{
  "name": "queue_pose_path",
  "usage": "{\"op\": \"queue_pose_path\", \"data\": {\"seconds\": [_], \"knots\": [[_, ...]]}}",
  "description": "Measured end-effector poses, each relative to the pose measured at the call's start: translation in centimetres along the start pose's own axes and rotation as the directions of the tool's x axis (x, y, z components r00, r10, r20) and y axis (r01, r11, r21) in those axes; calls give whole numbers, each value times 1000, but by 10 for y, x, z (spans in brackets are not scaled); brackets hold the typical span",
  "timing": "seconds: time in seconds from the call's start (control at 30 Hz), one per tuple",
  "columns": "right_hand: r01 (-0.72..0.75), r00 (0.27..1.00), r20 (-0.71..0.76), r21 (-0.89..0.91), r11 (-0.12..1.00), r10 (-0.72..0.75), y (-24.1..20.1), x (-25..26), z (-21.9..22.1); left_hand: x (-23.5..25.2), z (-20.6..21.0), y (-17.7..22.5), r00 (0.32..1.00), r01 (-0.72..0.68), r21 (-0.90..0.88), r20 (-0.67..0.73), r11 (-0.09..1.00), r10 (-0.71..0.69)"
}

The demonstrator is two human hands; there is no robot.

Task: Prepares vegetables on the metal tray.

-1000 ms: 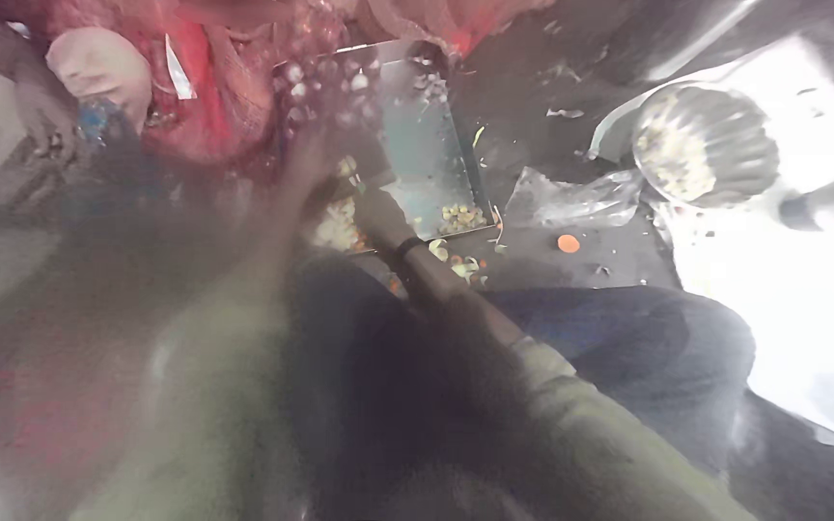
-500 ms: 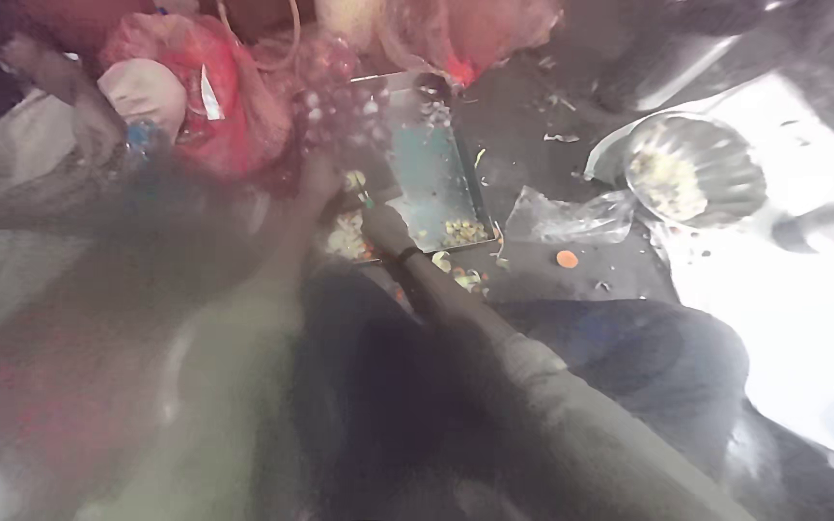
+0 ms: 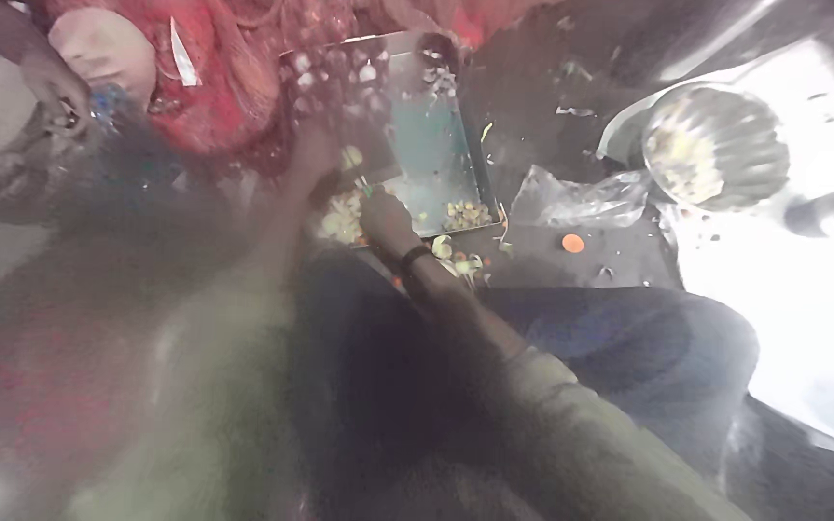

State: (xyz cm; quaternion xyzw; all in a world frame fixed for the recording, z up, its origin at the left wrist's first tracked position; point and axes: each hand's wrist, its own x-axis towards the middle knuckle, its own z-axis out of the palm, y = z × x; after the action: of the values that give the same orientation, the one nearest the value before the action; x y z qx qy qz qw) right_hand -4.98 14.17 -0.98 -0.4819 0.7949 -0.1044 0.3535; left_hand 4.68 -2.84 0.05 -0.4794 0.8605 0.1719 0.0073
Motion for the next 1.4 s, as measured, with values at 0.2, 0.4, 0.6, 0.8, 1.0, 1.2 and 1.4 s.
{"op": "queue_pose_path", "data": {"seconds": [0.2, 0.4, 0.6, 0.8, 1.0, 1.2, 1.4], "knots": [[-11, 995, 99, -55, 998, 16, -25, 40, 2, 0, -3, 1, 999, 17, -4, 38, 1000, -17], [70, 997, 29, -78, 995, -68, -11, 42, 11, 1, 10, -11, 996, -44, -35, -85, 998, 41], [70, 993, -102, 89, 994, -61, 9, -7, 11, 1, 7, -6, 997, 38, -52, -72, 998, -42], [1, 1000, 27, -46, 999, 1, -7, 13, 5, 0, 8, -7, 999, 49, -63, -12, 997, -50], [104, 993, -66, 48, 993, -101, -2, 0, 8, -3, 4, -7, 999, 51, -92, -13, 994, -52], [-63, 969, 233, -73, 995, 78, -53, -28, -55, -3, 2, -6, 999, 49, -98, -15, 994, -51], [13, 999, -46, -3, 1000, -13, -8, 21, 12, -5, 12, -13, 997, 22, -134, -66, 991, -31]]}}
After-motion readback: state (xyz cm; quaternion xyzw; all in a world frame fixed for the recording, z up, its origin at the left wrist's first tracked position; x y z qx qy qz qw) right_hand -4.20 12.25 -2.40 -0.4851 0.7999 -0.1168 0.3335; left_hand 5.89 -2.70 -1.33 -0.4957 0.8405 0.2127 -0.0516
